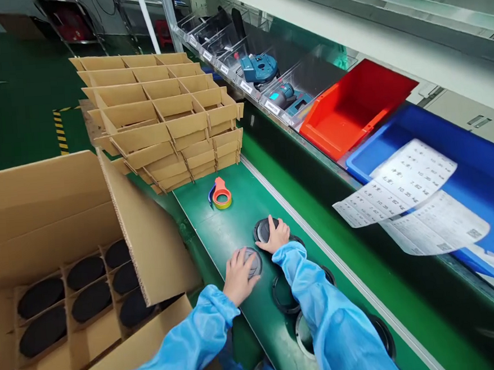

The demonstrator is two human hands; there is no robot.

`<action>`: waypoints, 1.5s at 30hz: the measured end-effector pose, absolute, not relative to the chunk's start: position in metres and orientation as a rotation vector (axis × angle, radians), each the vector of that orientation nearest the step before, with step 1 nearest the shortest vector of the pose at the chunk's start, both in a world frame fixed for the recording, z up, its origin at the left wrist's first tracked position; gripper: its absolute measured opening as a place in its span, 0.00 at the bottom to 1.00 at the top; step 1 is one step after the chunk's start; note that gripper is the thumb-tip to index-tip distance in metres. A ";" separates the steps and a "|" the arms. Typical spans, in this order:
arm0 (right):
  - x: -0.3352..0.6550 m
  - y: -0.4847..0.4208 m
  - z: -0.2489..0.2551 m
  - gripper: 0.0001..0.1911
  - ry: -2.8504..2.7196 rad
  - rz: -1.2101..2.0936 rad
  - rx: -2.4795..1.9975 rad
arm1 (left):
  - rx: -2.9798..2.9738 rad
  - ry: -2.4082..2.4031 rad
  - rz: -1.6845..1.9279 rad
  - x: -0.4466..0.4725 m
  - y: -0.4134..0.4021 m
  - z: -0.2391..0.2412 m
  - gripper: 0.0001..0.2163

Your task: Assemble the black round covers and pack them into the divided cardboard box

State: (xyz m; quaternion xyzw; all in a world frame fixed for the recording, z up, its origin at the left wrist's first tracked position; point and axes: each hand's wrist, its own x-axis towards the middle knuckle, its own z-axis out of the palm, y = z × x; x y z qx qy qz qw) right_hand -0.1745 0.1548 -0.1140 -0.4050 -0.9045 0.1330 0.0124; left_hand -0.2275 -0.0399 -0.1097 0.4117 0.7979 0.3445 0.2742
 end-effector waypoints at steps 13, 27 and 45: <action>-0.203 0.147 -0.105 0.38 -2.636 0.103 -1.099 | 1.263 2.223 0.392 -0.233 -0.050 -0.132 0.57; -0.191 0.145 -0.136 0.52 -2.886 0.037 -1.223 | 1.172 1.855 0.947 -0.221 -0.133 -0.095 0.56; -0.152 -0.127 -0.018 0.57 -3.084 2.138 0.240 | -0.429 2.695 0.888 -0.360 -0.501 -0.084 0.49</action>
